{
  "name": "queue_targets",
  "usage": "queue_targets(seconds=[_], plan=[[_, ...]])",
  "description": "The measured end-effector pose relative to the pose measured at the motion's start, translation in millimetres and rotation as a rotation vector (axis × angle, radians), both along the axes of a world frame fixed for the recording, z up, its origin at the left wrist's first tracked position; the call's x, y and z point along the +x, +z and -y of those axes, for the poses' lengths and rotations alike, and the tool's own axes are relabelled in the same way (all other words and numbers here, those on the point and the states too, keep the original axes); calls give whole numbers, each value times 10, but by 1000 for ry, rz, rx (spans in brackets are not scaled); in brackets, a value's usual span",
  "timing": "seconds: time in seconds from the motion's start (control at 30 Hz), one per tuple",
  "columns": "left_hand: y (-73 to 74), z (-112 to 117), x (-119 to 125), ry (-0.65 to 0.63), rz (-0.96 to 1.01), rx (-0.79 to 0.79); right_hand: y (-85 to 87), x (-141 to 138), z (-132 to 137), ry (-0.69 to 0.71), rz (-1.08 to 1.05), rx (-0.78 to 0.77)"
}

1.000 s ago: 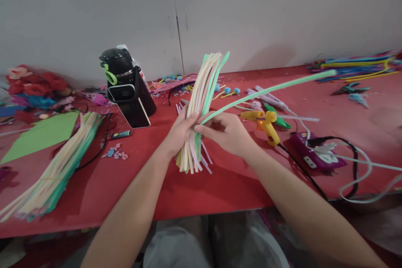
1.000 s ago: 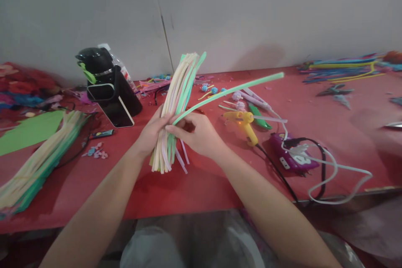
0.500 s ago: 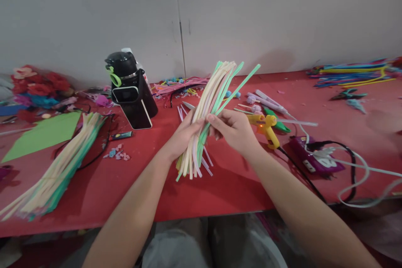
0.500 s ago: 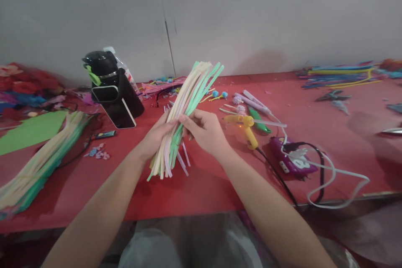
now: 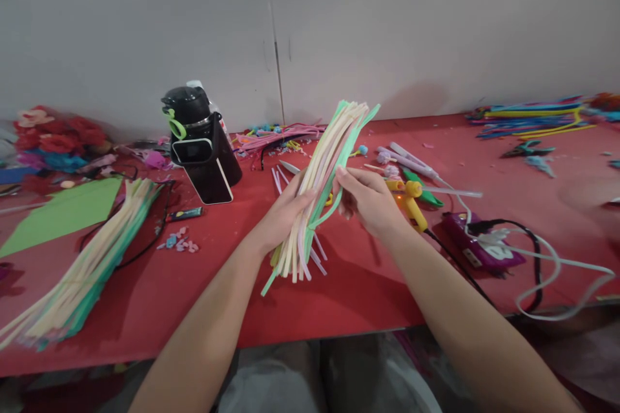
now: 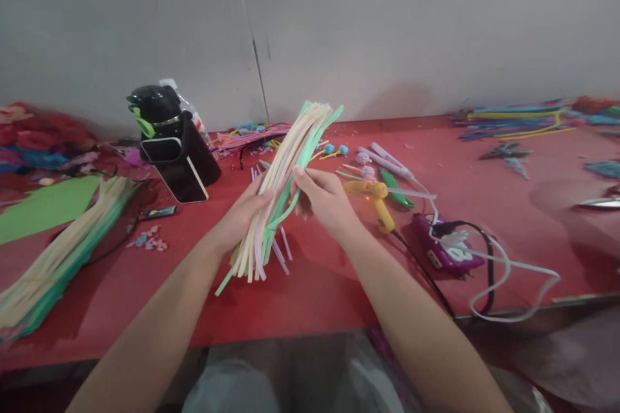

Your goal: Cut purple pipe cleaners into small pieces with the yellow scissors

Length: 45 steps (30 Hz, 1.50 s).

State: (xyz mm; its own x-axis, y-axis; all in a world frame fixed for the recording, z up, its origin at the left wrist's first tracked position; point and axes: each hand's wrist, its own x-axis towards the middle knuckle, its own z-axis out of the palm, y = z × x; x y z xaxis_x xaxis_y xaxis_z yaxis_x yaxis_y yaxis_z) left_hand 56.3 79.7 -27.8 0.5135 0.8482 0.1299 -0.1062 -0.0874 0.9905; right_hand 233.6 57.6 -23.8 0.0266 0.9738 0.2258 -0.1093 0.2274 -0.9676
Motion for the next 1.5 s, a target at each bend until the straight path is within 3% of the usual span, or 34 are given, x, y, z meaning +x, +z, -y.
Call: queue_targets(seconds=[0.27, 0.63, 1.23, 1.5], plan=[[33, 12, 6, 15, -29, 56, 91, 20, 4, -25, -136, -95], [-43, -21, 5, 26, -30, 121, 128, 48, 13, 60, -253, -164], [-62, -64, -16, 20, -19, 128, 128, 29, 25, 75, -302, -92], [-33, -42, -17, -17, -56, 115, 148, 41, 25, 154, -369, -85]])
